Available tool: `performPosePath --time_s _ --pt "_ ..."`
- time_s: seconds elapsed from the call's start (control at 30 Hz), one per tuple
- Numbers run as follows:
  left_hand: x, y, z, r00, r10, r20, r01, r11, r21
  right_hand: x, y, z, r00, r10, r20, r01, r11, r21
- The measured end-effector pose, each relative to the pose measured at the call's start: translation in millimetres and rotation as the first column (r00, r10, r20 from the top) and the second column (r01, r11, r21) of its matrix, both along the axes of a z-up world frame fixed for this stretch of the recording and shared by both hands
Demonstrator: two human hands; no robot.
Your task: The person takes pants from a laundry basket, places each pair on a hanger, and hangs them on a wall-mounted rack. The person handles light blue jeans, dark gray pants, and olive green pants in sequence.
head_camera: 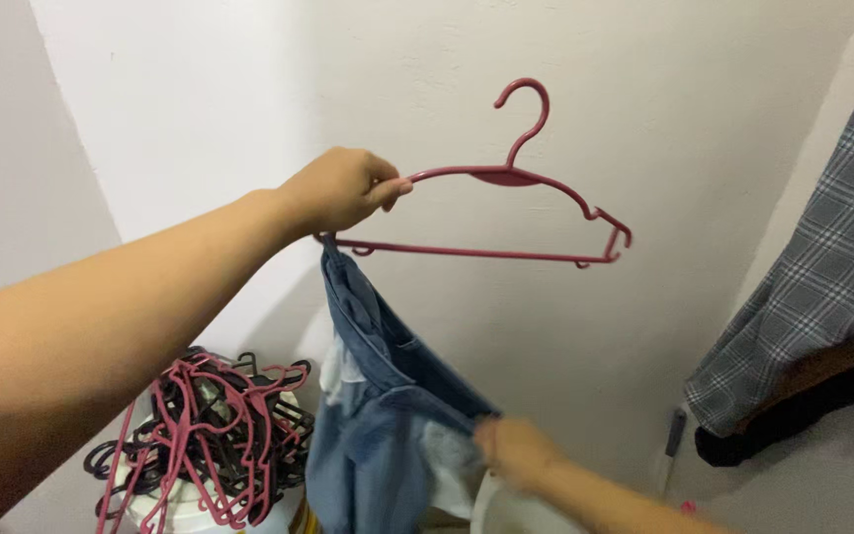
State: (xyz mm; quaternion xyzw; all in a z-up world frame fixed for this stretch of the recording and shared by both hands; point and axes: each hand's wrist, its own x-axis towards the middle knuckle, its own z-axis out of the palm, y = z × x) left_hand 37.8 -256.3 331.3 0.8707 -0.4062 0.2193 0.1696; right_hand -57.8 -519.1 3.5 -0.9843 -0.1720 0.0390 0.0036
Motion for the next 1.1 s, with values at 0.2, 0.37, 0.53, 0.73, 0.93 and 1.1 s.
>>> performPosePath --time_s 0.2,0.37,0.53,0.73,0.93,1.1 --pt "-10 23 1 0.994 0.064 -0.088 -0.062 0.998 0.029 47 -10 72 0.921 -0.373 0.112 0.379 0.925 -0.038" --pt "3 46 -3 0.996 0.035 -0.078 -0.04 0.997 -0.063 32 -8 143 0.913 -0.381 0.148 0.409 0.856 -0.317" --pt "10 89 -15 0.995 0.046 0.085 -0.038 0.995 -0.088 -4 -44 208 0.938 -0.013 0.347 -0.033 0.991 0.127" --pt "10 119 -28 0.985 0.17 -0.006 -0.169 0.973 -0.157 -42 -58 236 0.897 -0.188 0.4 -0.274 0.473 0.837" --pt "17 113 -51 0.985 0.14 -0.097 -0.163 0.944 -0.288 -77 -26 268 0.679 -0.409 0.61 -0.562 0.245 0.79" --pt "25 100 -69 0.995 0.076 -0.071 -0.097 0.921 -0.376 -95 -6 301 0.45 -0.392 0.802 -0.712 0.383 0.588"
